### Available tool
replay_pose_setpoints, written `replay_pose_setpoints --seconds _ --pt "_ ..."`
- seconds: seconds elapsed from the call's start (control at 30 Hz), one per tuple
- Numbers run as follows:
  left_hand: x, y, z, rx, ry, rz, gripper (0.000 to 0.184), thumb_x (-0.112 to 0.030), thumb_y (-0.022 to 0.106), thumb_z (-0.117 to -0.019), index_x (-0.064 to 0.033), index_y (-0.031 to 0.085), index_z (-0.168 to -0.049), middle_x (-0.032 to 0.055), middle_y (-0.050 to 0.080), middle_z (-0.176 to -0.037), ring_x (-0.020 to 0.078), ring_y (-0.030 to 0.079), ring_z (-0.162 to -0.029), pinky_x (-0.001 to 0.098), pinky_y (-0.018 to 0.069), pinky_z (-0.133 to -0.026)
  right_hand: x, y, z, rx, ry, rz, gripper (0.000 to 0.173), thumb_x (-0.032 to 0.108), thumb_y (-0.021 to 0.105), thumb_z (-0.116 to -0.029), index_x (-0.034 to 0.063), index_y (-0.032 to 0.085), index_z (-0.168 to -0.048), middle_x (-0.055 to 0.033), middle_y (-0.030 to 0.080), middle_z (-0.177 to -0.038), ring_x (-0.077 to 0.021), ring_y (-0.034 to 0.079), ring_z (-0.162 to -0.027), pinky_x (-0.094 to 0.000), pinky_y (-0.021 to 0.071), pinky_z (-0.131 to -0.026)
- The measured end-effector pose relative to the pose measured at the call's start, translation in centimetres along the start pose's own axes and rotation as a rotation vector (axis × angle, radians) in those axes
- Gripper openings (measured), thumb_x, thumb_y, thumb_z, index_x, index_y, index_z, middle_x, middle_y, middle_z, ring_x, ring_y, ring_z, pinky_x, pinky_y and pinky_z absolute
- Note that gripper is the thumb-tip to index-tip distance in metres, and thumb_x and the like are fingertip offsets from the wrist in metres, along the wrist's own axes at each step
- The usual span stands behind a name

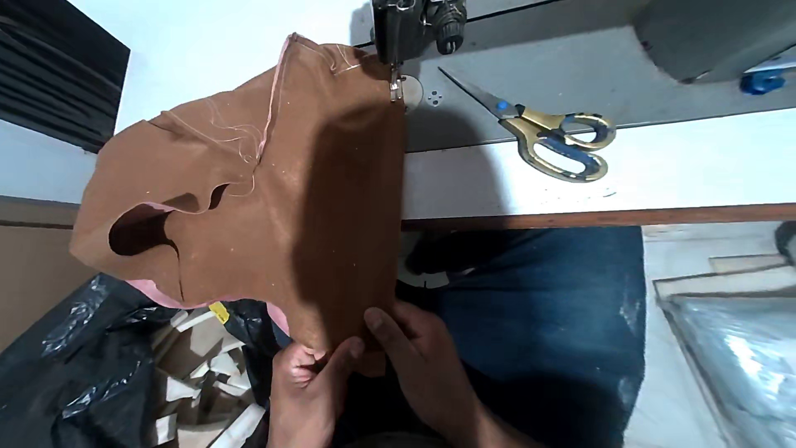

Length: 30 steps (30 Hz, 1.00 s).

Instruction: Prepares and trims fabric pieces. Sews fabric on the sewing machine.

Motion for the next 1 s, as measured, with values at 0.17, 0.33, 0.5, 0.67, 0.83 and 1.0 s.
replay_pose_setpoints --seconds 0.17,0.33,0.5,0.67,0.83,1.0 --pt "0.9 -0.8 -0.3 0.059 -0.014 0.012 0.020 -0.019 0.077 -0.0938 -0.0035 0.070 -0.082 0.0078 0.056 -0.055 0.0137 0.048 -0.039 0.0290 0.0431 -0.036 -0.5 -0.2 0.0 -0.017 0.016 0.032 0.028 0.031 0.059 -0.1056 0.0095 0.073 -0.095 -0.0001 0.072 -0.082 -0.0121 0.071 -0.074 -0.0303 0.0627 -0.066" --pt "2.3 -1.6 -0.3 0.106 -0.035 0.151 0.028 -0.030 0.069 -0.0996 -0.0062 0.069 -0.086 0.0036 0.052 -0.056 0.0111 0.047 -0.044 0.0269 0.0421 -0.041 -0.2 -0.1 0.2 -0.058 -0.007 0.111 0.025 0.036 0.065 -0.1020 0.0142 0.075 -0.093 0.0050 0.071 -0.079 -0.0077 0.068 -0.068 -0.0274 0.0603 -0.060" --pt "-2.1 -3.2 -0.2 -0.077 0.372 -0.297 0.023 -0.027 0.073 -0.0966 -0.0155 0.067 -0.078 -0.0057 0.060 -0.062 0.0033 0.053 -0.049 0.0193 0.0478 -0.046 0.1 -0.8 0.4 -0.155 -0.183 0.314 0.031 0.038 0.070 -0.0981 0.0147 0.071 -0.078 0.0056 0.066 -0.072 -0.0060 0.064 -0.064 -0.0268 0.0562 -0.056" --pt "-12.1 -1.0 -1.1 -0.116 0.864 -0.641 0.023 -0.031 0.076 -0.0910 -0.0211 0.060 -0.078 -0.0101 0.060 -0.068 0.0019 0.055 -0.058 0.0197 0.0480 -0.053 0.5 -0.6 0.2 -0.158 -0.272 0.496 0.036 0.042 0.066 -0.1000 0.0157 0.068 -0.076 0.0049 0.065 -0.071 -0.0062 0.063 -0.063 -0.0297 0.0553 -0.055" --pt "-15.3 5.6 -6.2 0.127 0.816 -1.277 0.046 -0.068 0.070 -0.0832 -0.0228 0.068 -0.080 -0.0088 0.056 -0.062 0.0096 0.056 -0.054 0.0369 0.0480 -0.048 2.5 -0.5 0.5 -0.161 -0.370 0.706 0.036 0.044 0.059 -0.1024 0.0171 0.069 -0.081 0.0044 0.066 -0.073 -0.0082 0.066 -0.067 -0.0336 0.0563 -0.057" --pt "-14.1 7.1 -9.1 0.308 0.701 -1.487 0.028 -0.046 0.066 -0.0890 -0.0303 0.059 -0.067 -0.0131 0.048 -0.057 0.0069 0.050 -0.050 0.0356 0.0418 -0.043 4.5 -1.6 -0.2 -0.046 -0.481 0.799 0.036 0.046 0.056 -0.1036 0.0168 0.072 -0.090 0.0020 0.069 -0.079 -0.0124 0.069 -0.074 -0.0363 0.0579 -0.061"
Point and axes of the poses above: each hand's wrist, its own z-axis away from the middle knuckle, its own y-axis out of the palm, x = y × z, the point moved 4 cm from there along -z, towards the middle knuckle
